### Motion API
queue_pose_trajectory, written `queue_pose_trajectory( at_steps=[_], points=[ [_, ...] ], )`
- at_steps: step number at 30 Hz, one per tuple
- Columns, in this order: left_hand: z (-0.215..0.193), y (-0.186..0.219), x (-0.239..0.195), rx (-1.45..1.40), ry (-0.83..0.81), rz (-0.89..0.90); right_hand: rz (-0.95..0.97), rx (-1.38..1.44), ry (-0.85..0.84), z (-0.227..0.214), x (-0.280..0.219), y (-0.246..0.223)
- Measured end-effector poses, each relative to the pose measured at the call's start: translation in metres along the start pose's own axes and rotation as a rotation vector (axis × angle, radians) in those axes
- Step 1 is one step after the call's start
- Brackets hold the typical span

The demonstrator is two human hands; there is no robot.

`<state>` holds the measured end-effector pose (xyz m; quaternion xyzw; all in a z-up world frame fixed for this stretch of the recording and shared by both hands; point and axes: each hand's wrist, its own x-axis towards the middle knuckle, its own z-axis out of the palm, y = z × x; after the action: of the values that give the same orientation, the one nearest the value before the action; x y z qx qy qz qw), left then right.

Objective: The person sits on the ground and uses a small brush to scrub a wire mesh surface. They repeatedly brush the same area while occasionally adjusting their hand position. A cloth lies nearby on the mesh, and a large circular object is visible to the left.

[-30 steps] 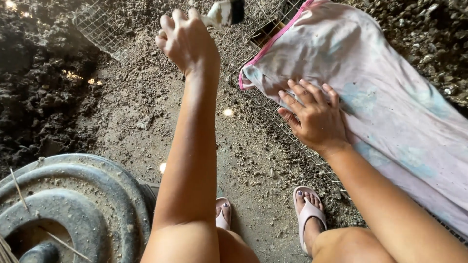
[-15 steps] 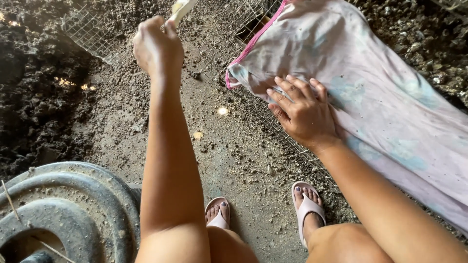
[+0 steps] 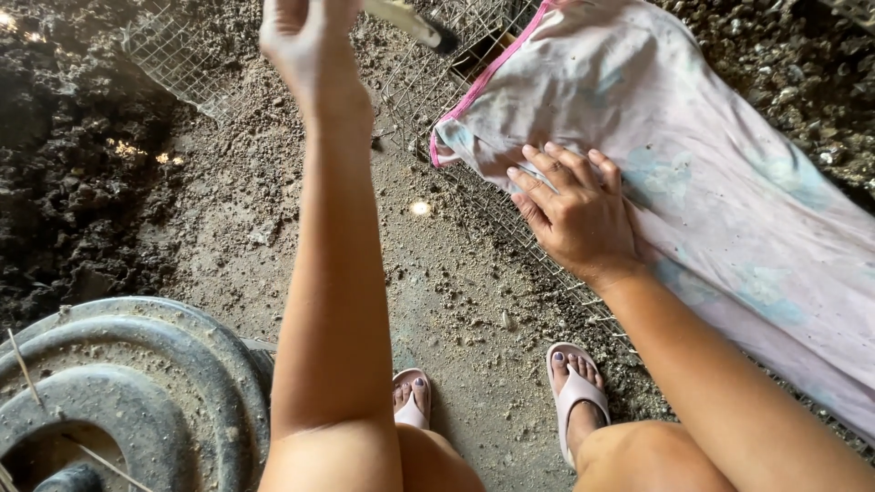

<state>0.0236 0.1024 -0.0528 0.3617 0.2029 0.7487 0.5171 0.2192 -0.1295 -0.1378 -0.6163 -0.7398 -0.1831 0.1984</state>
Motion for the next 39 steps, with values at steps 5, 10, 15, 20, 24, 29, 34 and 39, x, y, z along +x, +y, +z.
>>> queue_pose_trajectory(
  at_steps=[5,10,15,20,24,29,34,39],
  points=[
    [0.007,-0.013,-0.020,1.091,-0.192,0.360,0.000,-0.049,-0.017,0.002,-0.001,0.002],
    [0.011,-0.002,-0.014,1.250,-0.209,0.200,-0.004,-0.031,-0.010,0.000,-0.001,0.001],
    [0.015,-0.025,-0.021,0.977,-0.336,0.454,-0.014,-0.051,0.023,0.000,0.000,0.000],
    [-0.018,-0.072,-0.017,1.279,-0.260,0.485,0.021,-0.061,-0.071,0.000,-0.002,-0.001],
    [0.019,-0.043,-0.013,0.999,-0.289,0.566,-0.005,-0.033,0.005,0.000,0.001,0.001],
    [0.033,-0.060,-0.023,1.066,-0.225,0.394,-0.014,-0.039,0.001,-0.004,0.002,-0.002],
    [0.044,-0.066,-0.022,1.061,-0.190,0.618,-0.009,-0.077,0.069,0.011,-0.003,0.003],
    [0.038,-0.076,-0.010,1.007,-0.151,0.388,-0.026,-0.085,0.004,-0.004,0.004,0.000]
  ],
)
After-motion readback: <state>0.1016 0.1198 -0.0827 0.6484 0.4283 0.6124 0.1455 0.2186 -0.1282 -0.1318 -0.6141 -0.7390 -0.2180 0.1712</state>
